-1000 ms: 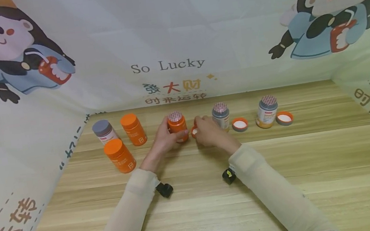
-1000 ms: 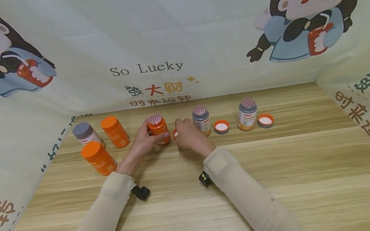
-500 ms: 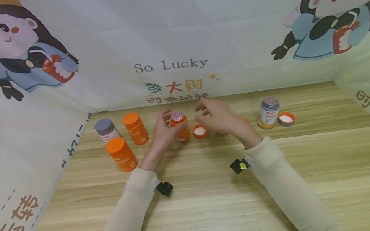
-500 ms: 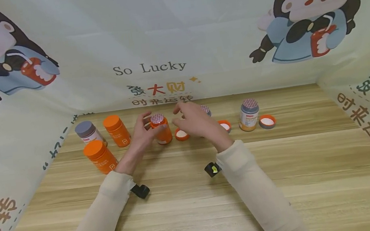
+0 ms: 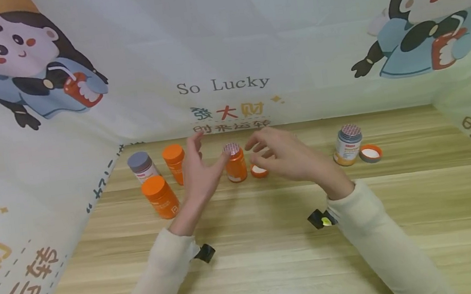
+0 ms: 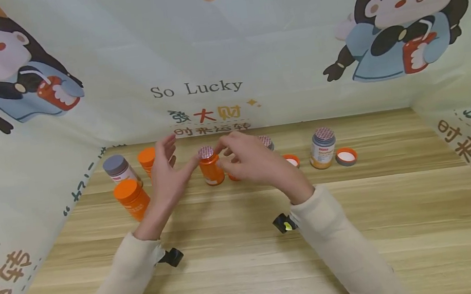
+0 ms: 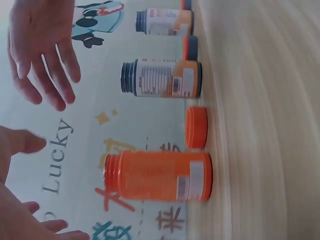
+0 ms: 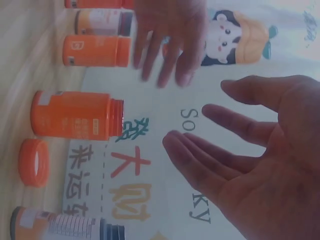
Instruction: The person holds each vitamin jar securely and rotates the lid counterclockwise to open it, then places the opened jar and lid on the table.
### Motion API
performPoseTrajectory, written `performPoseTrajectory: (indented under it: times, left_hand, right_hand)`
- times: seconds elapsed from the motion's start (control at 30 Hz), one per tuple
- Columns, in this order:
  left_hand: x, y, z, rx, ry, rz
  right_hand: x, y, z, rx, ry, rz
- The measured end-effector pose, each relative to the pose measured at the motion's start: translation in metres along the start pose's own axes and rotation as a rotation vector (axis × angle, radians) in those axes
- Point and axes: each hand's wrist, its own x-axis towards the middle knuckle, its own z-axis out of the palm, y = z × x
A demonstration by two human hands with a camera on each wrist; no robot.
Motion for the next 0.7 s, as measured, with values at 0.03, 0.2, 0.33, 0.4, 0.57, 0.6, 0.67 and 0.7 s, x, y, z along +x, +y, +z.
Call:
performPoseTrajectory:
  times: [0.03,0.2,0.33,0.4,0.57,0.6,0.67,0.7]
  left_hand:
    - [-0.003,0.0,-0.004,0.008,0.027,0.029]
    - [-0.015,-0.005,-0.032,0.089,0.137,0.185]
    - [-0.014,-0.014,-0.058,0.147,0.276,0.219]
    - [-0.011,-0.02,-0.07,0.152,0.342,0.154]
    - [-0.011,-0.033,-0.088,0.215,0.409,-0.106]
    - [-0.011,-0.036,-0.089,0.233,0.411,-0.14]
    - [-0.013,-0.041,-0.089,0.237,0.406,-0.179]
    - [-0.013,-0.043,-0.088,0.23,0.403,-0.186]
  right_hand:
    - [-0.003,0.0,0.0,-0.008,-0.009,-0.01]
    - [-0.025,0.007,0.0,-0.062,-0.032,-0.058]
    - [-0.041,0.02,-0.004,-0.091,-0.035,-0.069]
    - [-0.046,0.025,-0.006,-0.091,-0.036,-0.068]
    - [-0.051,0.032,-0.012,-0.102,-0.024,-0.08]
    - [-0.051,0.032,-0.013,-0.104,-0.023,-0.082]
    - [-0.052,0.033,-0.015,-0.103,-0.028,-0.08]
    - [-0.052,0.033,-0.016,-0.104,-0.027,-0.079]
